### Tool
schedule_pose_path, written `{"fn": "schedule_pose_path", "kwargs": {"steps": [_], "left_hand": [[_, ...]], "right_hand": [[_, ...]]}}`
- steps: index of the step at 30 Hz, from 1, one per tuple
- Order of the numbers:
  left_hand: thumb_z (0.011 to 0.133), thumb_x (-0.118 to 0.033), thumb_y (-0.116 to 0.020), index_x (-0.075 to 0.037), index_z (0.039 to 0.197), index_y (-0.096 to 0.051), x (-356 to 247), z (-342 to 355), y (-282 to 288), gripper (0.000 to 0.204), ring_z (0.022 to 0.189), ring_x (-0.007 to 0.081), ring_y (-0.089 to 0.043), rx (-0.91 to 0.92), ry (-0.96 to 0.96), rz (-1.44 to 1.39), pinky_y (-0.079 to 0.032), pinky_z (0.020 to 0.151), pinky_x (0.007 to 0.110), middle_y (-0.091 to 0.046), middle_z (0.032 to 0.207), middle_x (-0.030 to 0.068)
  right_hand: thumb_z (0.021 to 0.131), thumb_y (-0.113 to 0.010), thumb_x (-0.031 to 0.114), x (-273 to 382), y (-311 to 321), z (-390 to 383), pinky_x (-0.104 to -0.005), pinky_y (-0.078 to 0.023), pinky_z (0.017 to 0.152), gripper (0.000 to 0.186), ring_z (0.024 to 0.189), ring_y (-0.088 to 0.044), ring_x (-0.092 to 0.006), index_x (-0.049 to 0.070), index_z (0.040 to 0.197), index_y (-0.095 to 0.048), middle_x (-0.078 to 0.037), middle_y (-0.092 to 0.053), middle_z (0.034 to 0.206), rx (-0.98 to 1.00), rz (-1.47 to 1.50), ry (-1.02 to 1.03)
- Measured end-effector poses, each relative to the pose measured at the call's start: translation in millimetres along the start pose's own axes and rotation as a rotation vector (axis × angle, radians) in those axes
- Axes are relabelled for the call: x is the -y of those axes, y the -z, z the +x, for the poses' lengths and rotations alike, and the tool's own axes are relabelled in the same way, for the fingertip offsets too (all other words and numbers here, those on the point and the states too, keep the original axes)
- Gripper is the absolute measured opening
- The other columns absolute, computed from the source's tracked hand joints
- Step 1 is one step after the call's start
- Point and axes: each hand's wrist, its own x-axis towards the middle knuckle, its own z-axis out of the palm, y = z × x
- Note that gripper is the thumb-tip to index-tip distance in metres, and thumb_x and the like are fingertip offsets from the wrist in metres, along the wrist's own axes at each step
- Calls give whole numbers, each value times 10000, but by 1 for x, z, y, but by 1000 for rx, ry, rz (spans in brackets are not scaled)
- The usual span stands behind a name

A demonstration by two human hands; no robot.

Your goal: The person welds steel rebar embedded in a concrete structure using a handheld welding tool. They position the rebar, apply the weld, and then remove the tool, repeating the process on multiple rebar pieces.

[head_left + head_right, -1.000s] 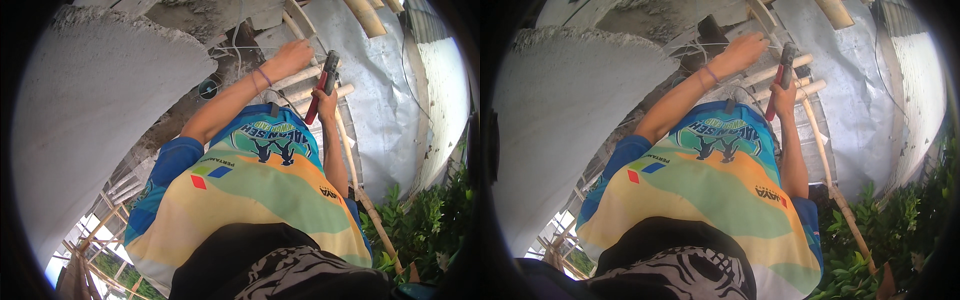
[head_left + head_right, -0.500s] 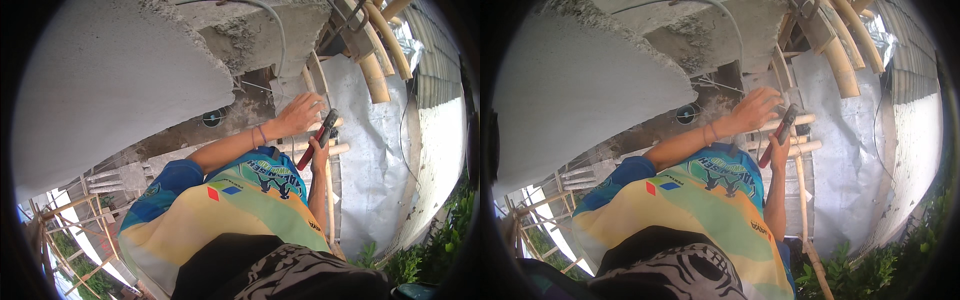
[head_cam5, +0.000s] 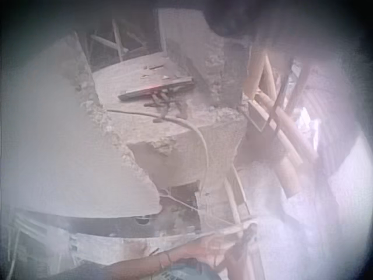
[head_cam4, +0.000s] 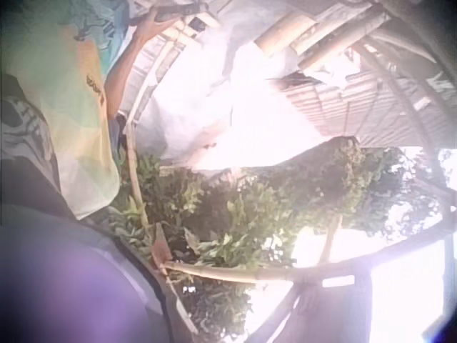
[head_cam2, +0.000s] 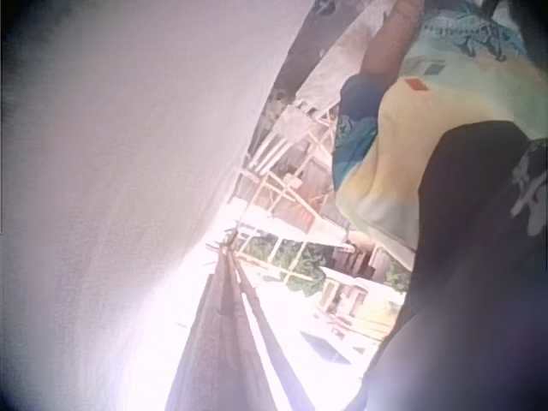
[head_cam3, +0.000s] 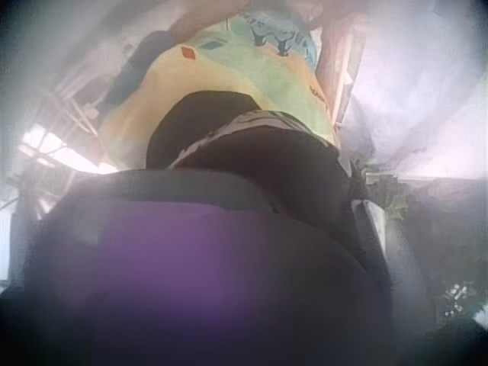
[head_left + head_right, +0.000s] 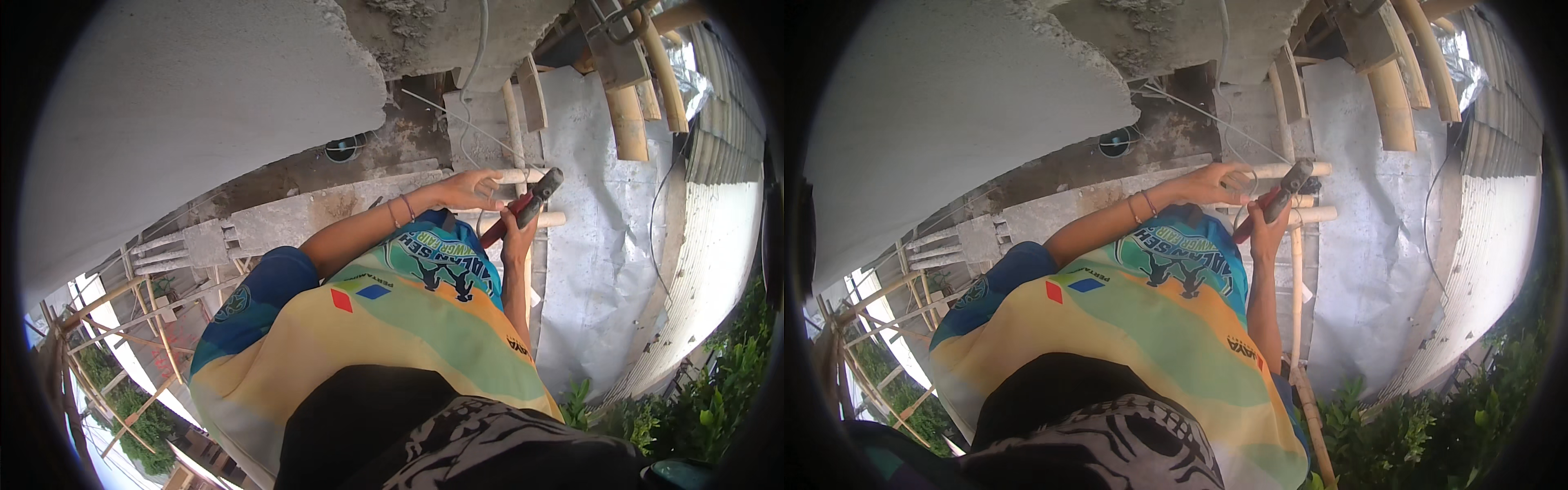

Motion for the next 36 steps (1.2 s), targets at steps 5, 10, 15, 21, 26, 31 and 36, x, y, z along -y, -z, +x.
{"fn": "schedule_pose_path", "kwargs": {"steps": [5,10,15,21,26,31,36], "left_hand": [[820,-459,-787,0,1522,-303,-22,22,2,967,1385,358,-425,-4,-141,12,-368,1140,439,-450,1447,290],[804,-435,-782,3,1545,-263,-25,27,7,1006,1401,354,-409,197,-48,-80,-333,1159,443,-377,1515,262],[867,-485,-686,-19,1529,-325,1,22,14,887,1305,363,-520,-117,-76,167,-421,1079,390,-508,1417,254],[925,-468,-631,-70,1422,-444,47,7,25,663,1198,353,-573,-142,-156,344,-434,1008,421,-586,1296,216],[933,-432,-624,-57,1433,-429,66,-15,13,655,1194,366,-574,-63,-220,399,-436,1009,429,-592,1283,217],[935,-449,-620,-47,1431,-439,67,-28,13,664,1215,375,-563,-73,-208,365,-424,1039,434,-576,1325,221],[917,-548,-623,-49,1388,-471,66,-38,20,703,1195,397,-572,-119,-250,376,-439,1006,463,-597,1271,243]], "right_hand": [[873,-715,189,9,-14,-7,-357,-464,835,500,922,-569,-198,21,1238,-417,-94,-562,961,-74,-43,111],[831,-778,146,-4,-40,-14,-347,-497,874,721,1043,-605,-265,-63,1320,-292,-192,-544,1181,-159,-125,155],[749,-850,289,35,-8,-8,-450,-490,977,907,1207,-562,-368,-40,1439,-361,-248,-518,1334,377,-498,97],[944,-700,194,233,6,39,-341,-520,867,344,904,-682,-163,-14,1214,-660,-96,-727,913,421,-401,420],[962,-597,173,341,-144,124,-316,-528,784,256,817,-709,-214,13,1133,-703,-156,-737,895,448,-545,976],[910,-607,471,361,-280,203,-446,-545,856,438,982,-696,-371,96,1090,-744,-199,-723,1027,163,-1271,950],[862,-589,426,375,-308,219,-491,-537,896,464,1023,-674,-419,21,1053,-714,-239,-705,1086,34,-1257,945]]}}
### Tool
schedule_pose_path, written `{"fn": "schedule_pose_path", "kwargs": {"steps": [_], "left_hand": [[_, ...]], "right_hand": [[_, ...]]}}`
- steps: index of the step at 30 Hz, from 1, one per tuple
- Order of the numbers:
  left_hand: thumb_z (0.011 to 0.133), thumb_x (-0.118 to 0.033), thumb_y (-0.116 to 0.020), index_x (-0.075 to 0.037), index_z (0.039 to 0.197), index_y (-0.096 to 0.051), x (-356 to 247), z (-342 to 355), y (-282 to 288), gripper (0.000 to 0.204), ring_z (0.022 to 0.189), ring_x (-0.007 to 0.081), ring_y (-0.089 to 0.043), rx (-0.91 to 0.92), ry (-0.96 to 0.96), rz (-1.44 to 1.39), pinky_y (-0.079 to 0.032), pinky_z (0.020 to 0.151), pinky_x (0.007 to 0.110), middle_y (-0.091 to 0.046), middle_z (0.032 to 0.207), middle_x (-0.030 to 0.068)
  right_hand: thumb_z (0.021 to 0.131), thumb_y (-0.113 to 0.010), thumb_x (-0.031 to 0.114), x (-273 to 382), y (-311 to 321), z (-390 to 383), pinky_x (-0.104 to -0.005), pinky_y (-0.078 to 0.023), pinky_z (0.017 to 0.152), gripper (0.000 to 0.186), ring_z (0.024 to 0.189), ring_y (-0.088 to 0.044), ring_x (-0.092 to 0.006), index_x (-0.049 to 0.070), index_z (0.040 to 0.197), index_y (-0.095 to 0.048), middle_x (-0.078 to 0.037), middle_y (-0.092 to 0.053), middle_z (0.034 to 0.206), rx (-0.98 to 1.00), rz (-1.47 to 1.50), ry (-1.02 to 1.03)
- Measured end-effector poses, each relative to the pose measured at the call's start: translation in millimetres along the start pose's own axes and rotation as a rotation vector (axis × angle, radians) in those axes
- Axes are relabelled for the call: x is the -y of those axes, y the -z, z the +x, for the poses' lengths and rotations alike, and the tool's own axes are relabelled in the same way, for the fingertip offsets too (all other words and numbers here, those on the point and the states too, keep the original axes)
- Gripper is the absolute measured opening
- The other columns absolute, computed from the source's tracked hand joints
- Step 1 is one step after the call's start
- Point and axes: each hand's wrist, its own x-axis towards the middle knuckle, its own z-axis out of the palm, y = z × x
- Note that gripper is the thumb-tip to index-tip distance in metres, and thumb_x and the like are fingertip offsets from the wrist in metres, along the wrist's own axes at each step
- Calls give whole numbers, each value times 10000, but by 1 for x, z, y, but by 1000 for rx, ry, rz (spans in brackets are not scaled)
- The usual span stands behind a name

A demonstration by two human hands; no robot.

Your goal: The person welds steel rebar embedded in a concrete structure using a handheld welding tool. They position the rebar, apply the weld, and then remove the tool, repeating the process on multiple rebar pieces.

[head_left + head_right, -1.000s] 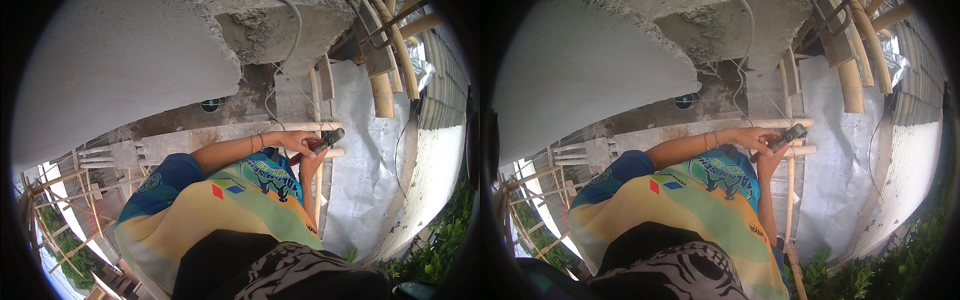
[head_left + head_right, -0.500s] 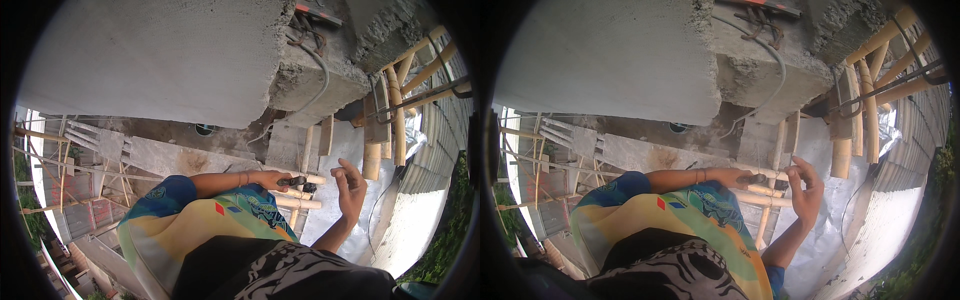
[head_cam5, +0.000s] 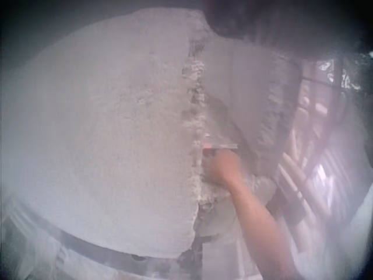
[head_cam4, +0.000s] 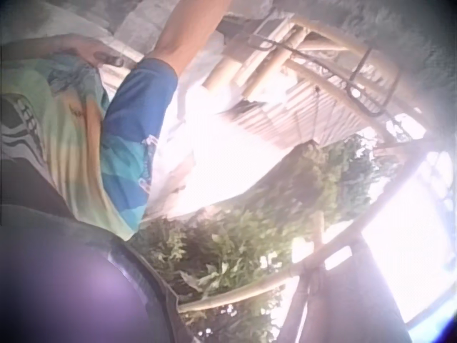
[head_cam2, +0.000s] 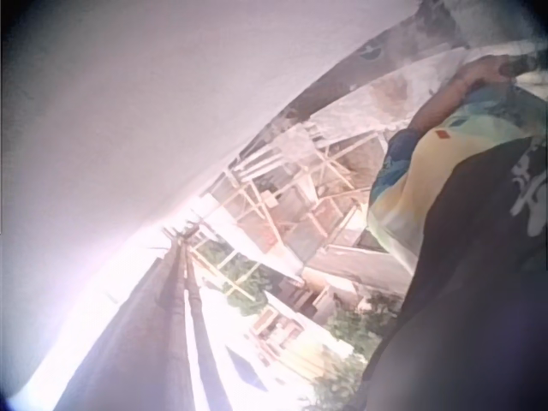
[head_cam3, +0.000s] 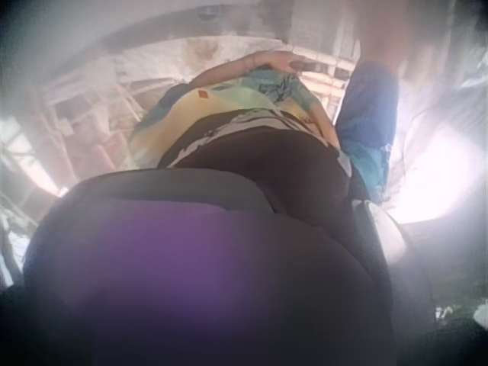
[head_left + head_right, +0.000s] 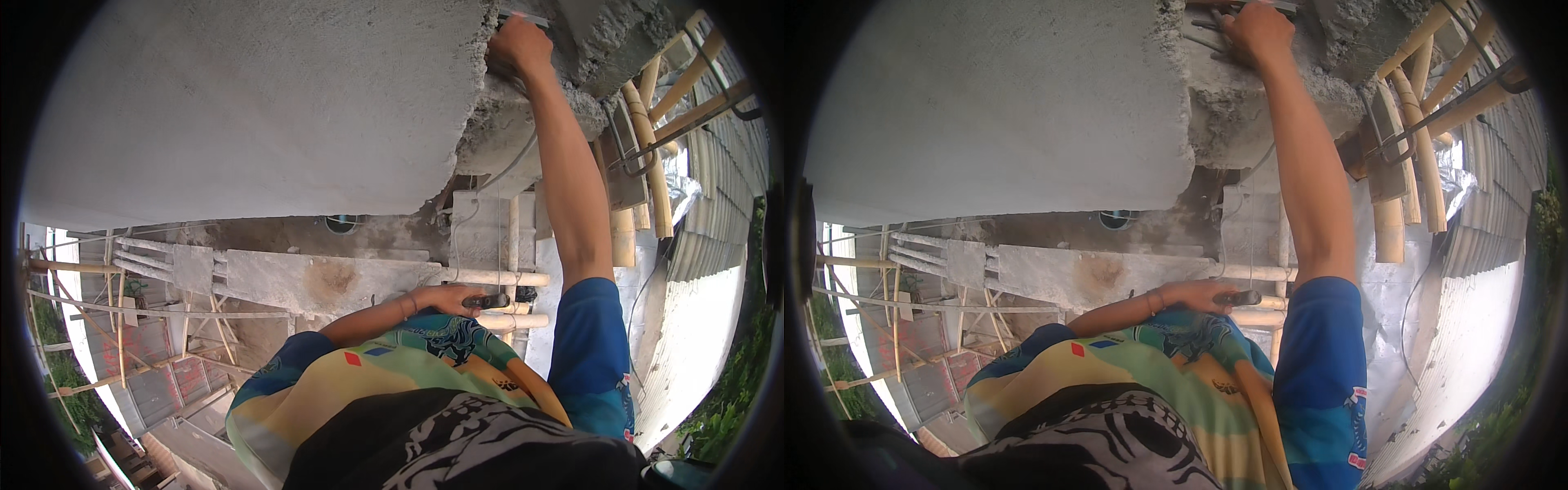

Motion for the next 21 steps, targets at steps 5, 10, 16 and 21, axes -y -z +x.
{"fn": "schedule_pose_path", "kwargs": {"steps": [5,10,16,21], "left_hand": [[944,-467,-611,-20,1421,-453,2,3,7,673,1258,376,-540,137,23,28,-415,1058,440,-558,1359,232],[921,-550,-621,-36,1333,-485,2,11,6,673,1249,409,-550,181,-4,17,-442,1040,462,-586,1306,260],[908,-539,-641,-27,1329,-494,6,15,2,678,1190,420,-582,181,-78,66,-457,1004,464,-613,1259,259],[903,-533,-637,-49,1328,-514,10,14,0,655,1130,412,-607,159,-56,86,-464,956,466,-638,1198,253]], "right_hand": [[871,-684,444,-4,-5,2,-493,-538,875,677,1009,-683,-400,7,1350,-489,-225,-707,1079,-3,109,26],[926,-613,355,2,-42,12,-499,-547,830,497,974,-688,-406,-27,1235,-538,-260,-700,1039,-56,174,-33],[887,-650,421,-15,-58,36,-502,-534,838,489,966,-673,-431,10,1151,-633,-261,-692,1051,-61,303,10],[736,-742,439,-37,-6,61,-438,-516,665,452,777,-701,-343,7,871,-745,-219,-728,876,163,84,97]]}}
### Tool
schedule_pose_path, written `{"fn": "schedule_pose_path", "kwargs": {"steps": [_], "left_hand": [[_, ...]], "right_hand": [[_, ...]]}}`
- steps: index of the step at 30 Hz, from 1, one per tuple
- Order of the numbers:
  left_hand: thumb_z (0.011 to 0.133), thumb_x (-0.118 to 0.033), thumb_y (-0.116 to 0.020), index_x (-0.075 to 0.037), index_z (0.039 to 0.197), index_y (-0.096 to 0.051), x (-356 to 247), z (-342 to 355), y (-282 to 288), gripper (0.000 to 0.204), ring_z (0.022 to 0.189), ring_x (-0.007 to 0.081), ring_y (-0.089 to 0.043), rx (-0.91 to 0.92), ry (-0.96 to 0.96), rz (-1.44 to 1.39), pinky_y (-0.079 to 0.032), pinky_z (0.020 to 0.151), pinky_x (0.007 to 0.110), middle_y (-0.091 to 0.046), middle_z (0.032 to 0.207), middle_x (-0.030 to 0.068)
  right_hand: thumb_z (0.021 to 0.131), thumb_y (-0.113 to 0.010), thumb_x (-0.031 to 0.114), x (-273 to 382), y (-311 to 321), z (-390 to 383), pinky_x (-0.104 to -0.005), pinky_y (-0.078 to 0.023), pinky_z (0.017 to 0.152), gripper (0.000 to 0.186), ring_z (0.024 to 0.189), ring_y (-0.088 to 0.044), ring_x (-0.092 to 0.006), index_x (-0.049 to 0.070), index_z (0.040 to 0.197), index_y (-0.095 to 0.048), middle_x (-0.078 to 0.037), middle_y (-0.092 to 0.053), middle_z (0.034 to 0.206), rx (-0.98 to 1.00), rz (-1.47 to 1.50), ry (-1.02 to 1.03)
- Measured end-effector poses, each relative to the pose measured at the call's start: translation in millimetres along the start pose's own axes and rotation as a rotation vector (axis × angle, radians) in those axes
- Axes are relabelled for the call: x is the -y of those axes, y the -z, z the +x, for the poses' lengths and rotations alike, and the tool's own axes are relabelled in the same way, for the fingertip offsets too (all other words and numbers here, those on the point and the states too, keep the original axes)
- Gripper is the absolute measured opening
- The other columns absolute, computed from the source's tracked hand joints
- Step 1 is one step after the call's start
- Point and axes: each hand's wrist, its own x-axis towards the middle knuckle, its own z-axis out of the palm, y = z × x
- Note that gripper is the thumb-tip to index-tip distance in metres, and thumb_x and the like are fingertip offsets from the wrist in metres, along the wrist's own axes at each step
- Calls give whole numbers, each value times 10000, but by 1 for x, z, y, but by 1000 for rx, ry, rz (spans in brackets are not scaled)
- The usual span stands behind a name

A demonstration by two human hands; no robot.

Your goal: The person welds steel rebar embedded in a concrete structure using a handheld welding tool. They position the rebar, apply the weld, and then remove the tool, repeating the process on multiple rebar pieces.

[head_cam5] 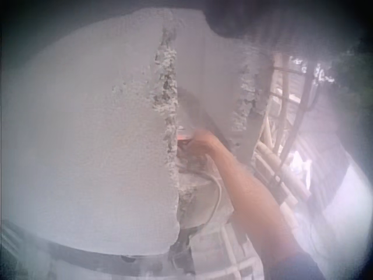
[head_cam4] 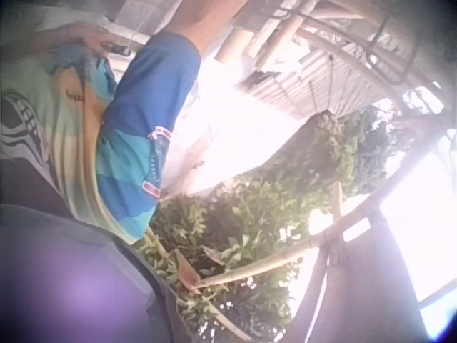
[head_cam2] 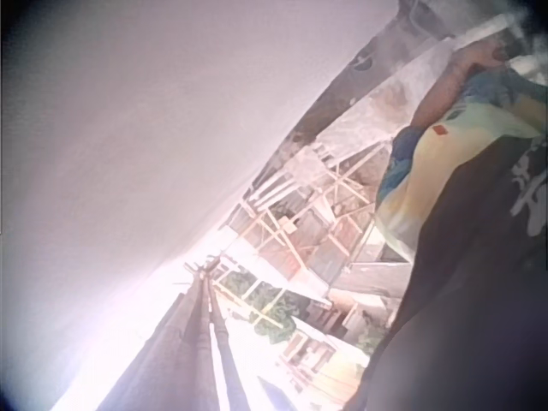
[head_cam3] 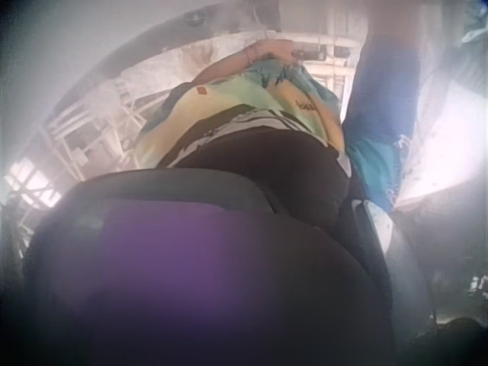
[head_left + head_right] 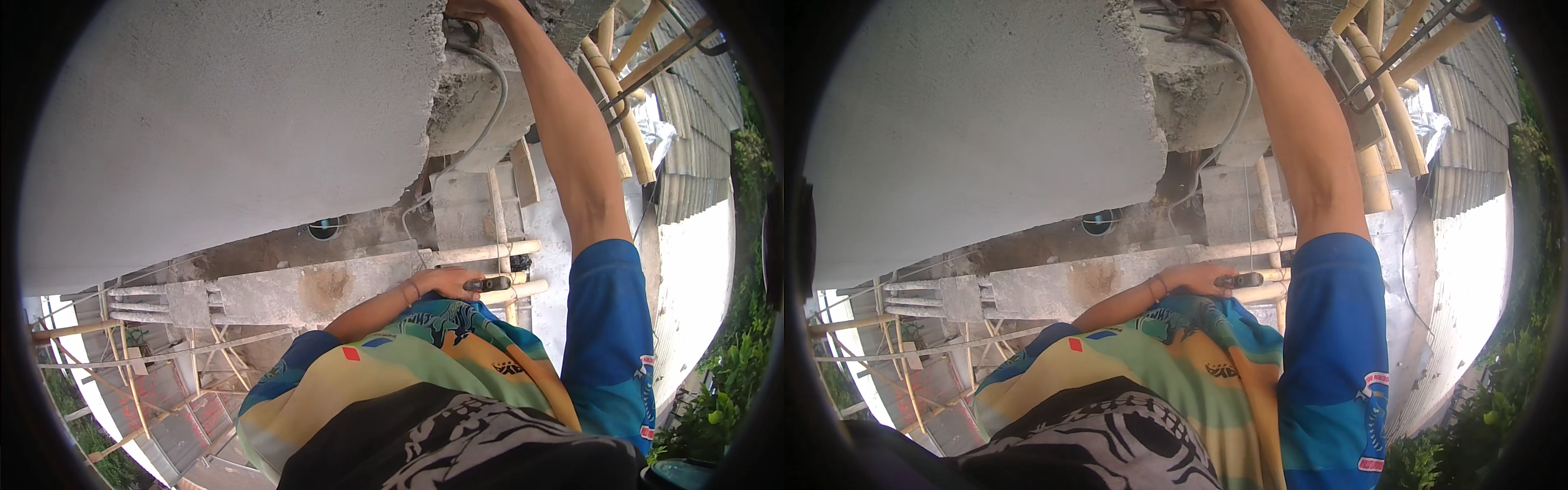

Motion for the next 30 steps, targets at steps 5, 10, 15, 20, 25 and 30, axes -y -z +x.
{"fn": "schedule_pose_path", "kwargs": {"steps": [5,10,15,20,25,30], "left_hand": [[906,-542,-627,-47,1324,-519,4,1,-1,656,1114,417,-611,26,-35,-40,-465,944,471,-644,1173,254],[902,-567,-622,-30,1356,-501,10,-10,-4,713,1132,417,-602,26,44,-34,-467,950,472,-631,1196,263],[895,-563,-636,-10,1385,-481,12,-17,-5,755,1174,414,-587,-19,40,-32,-459,989,460,-613,1252,267],[897,-556,-641,-13,1394,-479,12,-19,-4,753,1195,415,-578,-14,17,-46,-449,1006,457,-605,1276,265],[929,-464,-646,-60,1357,-506,11,-21,-5,605,1141,378,-607,-15,80,-12,-459,977,438,-636,1219,218],[916,-534,-630,-56,1383,-484,9,-21,-4,683,1165,407,-591,21,90,-21,-456,989,456,-616,1255,248]], "right_hand": [[762,-695,386,11,-20,-23,-438,-545,779,433,900,-702,-367,5,963,-735,-209,-732,978,-342,90,144],[799,-655,242,-13,11,-11,-476,-537,866,392,1022,-678,-402,16,1116,-701,-224,-706,1093,-76,-166,-93],[797,-645,177,-43,-12,-25,-475,-545,851,321,1009,-683,-390,11,1061,-722,-240,-700,1084,-108,-158,-91],[846,-601,365,-41,-36,-36,-459,-517,950,376,1087,-658,-377,93,1071,-730,-196,-702,1137,-121,-131,-217],[809,-667,227,-14,4,-44,-464,-535,863,323,1005,-673,-383,59,1077,-731,-218,-702,1068,-267,260,10],[777,-666,151,28,43,-14,-485,-520,816,263,961,-653,-411,45,1007,-735,-234,-689,998,-478,8,272]]}}
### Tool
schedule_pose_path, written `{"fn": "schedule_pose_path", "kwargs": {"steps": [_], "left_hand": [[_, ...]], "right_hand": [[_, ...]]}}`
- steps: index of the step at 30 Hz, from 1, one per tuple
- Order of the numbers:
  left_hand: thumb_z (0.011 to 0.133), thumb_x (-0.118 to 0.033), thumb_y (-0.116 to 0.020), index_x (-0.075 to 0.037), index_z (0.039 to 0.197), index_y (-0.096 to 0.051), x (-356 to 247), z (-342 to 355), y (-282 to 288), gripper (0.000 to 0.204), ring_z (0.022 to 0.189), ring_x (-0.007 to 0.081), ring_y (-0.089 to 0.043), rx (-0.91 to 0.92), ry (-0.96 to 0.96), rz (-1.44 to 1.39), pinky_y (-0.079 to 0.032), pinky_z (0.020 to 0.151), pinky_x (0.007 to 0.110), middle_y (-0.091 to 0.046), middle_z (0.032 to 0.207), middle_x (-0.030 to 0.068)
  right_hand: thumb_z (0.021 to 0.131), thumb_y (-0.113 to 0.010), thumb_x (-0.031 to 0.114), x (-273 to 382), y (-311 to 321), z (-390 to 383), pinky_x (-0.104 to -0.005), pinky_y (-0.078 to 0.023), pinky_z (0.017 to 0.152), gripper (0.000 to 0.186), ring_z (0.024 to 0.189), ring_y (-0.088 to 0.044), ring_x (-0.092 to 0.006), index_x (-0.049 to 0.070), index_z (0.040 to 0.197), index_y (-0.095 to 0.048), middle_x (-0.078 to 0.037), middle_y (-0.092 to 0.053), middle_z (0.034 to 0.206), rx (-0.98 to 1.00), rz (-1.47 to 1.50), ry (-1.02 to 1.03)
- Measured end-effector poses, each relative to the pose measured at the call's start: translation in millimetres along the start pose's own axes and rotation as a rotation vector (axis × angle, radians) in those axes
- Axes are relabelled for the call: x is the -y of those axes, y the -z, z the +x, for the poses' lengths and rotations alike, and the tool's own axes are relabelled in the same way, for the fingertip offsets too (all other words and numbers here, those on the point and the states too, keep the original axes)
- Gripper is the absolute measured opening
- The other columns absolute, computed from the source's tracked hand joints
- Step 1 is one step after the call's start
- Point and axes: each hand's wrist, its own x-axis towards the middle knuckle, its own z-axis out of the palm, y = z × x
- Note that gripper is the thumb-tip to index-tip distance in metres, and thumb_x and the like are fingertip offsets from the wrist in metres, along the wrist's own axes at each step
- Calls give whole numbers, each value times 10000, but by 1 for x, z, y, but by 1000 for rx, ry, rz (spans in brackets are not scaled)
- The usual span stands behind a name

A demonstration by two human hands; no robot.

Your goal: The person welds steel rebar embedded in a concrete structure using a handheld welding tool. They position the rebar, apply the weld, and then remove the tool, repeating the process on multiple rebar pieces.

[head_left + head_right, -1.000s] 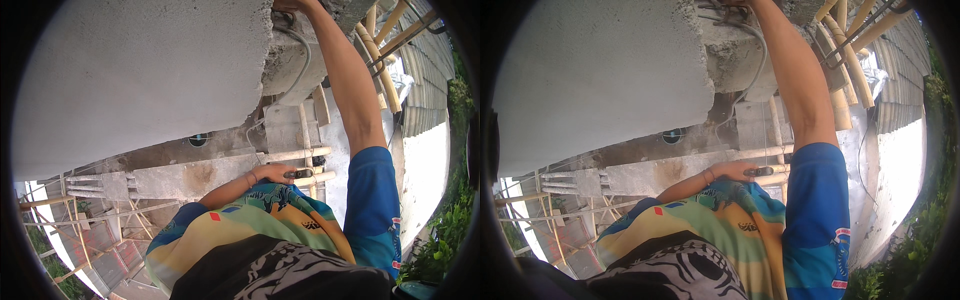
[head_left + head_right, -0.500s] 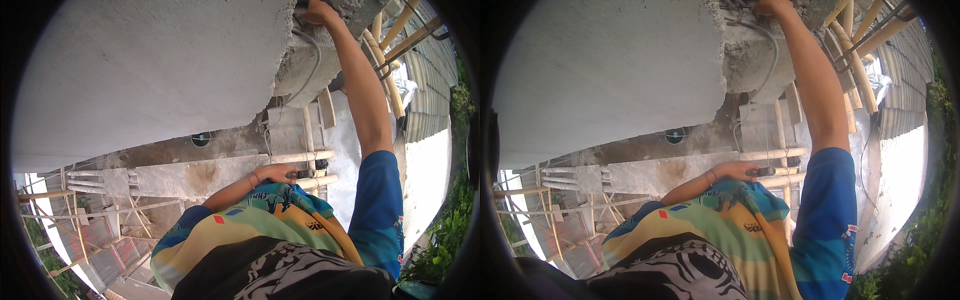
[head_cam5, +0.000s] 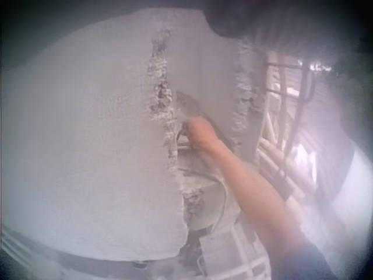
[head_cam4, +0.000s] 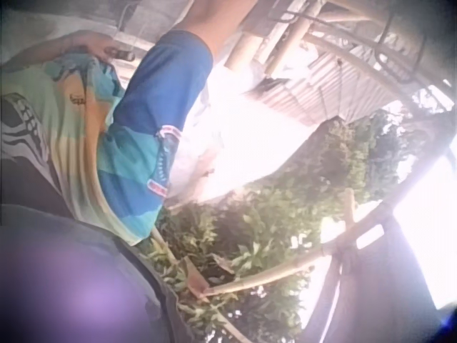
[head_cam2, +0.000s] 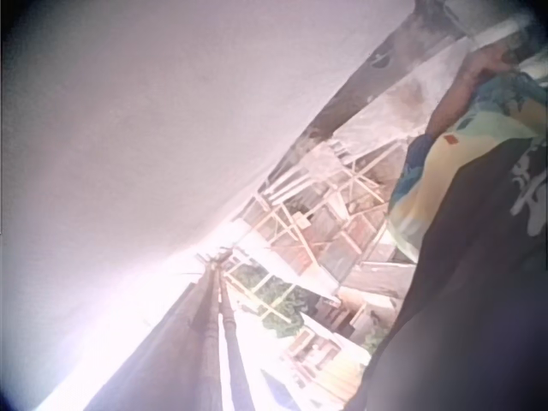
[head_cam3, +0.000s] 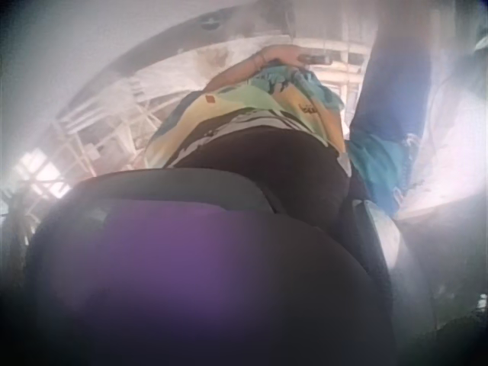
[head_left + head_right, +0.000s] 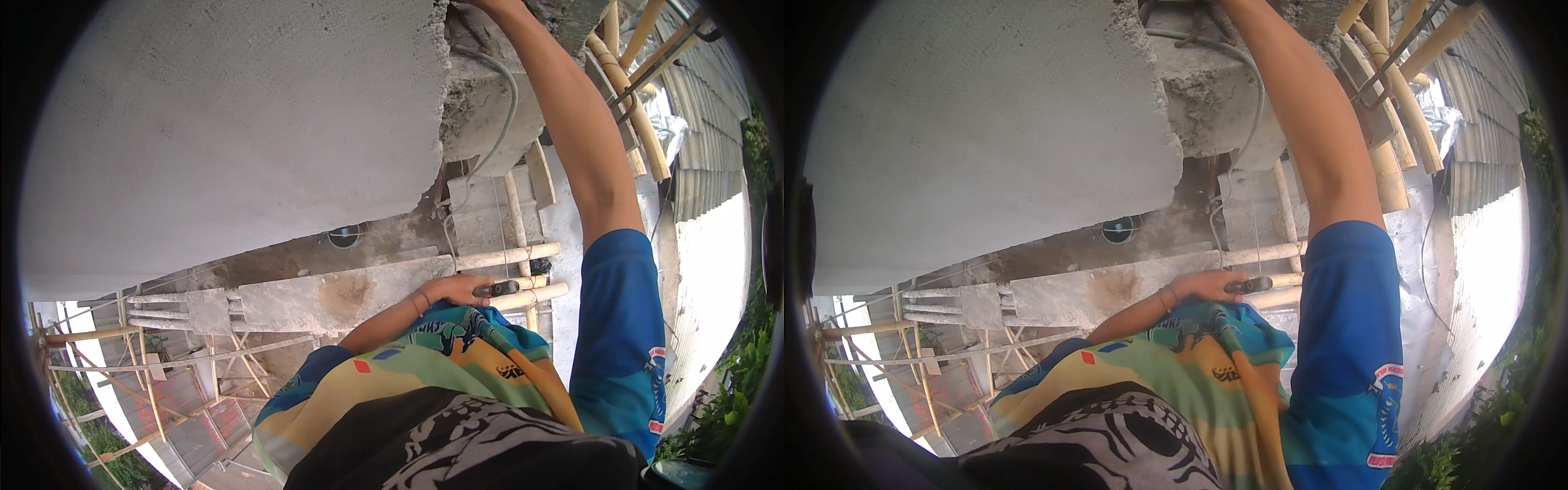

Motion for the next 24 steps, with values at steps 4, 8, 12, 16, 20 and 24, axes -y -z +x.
{"fn": "schedule_pose_path", "kwargs": {"steps": [4,8,12,16,20,24], "left_hand": [[912,-577,-618,-45,1388,-483,2,-3,1,726,1196,418,-576,-6,26,-2,-450,1011,462,-608,1279,258],[927,-475,-642,-78,1305,-532,5,-2,8,559,1110,384,-620,-102,-42,3,-467,952,454,-647,1174,216],[939,-463,-616,-74,1282,-537,8,4,19,524,1087,367,-621,-60,-78,20,-466,938,435,-643,1155,204],[930,-485,-616,-54,1336,-503,23,12,24,603,1174,382,-581,13,-34,13,-445,1000,437,-608,1253,229],[951,-451,-600,-60,1219,-552,47,19,21,477,1066,349,-607,-39,-32,32,-456,927,432,-631,1138,188],[925,-532,-611,-69,1298,-525,63,26,21,601,1104,372,-605,-11,-19,38,-454,951,442,-630,1169,238]], "right_hand": [[789,-668,154,-1,36,1,-477,-506,830,205,957,-645,-397,27,943,-716,-227,-680,983,-378,-63,1],[804,-687,190,13,102,-76,-461,-482,875,225,966,-625,-374,19,949,-689,-176,-660,947,-464,-35,-40],[899,-707,171,37,170,-186,-346,-539,762,236,866,-696,-216,93,1121,-727,-95,-726,973,-242,-84,-186],[926,-613,-10,46,209,-288,-300,-562,659,161,741,-716,-211,24,1062,-691,-89,-736,935,112,196,-292],[930,-615,-6,43,212,-396,-321,-572,773,159,835,-729,-213,1,1078,-672,-114,-742,971,363,496,-596],[943,-668,88,40,196,-492,-417,-501,1012,255,1115,-668,-280,-4,1170,-598,-188,-714,1105,203,1069,-967]]}}
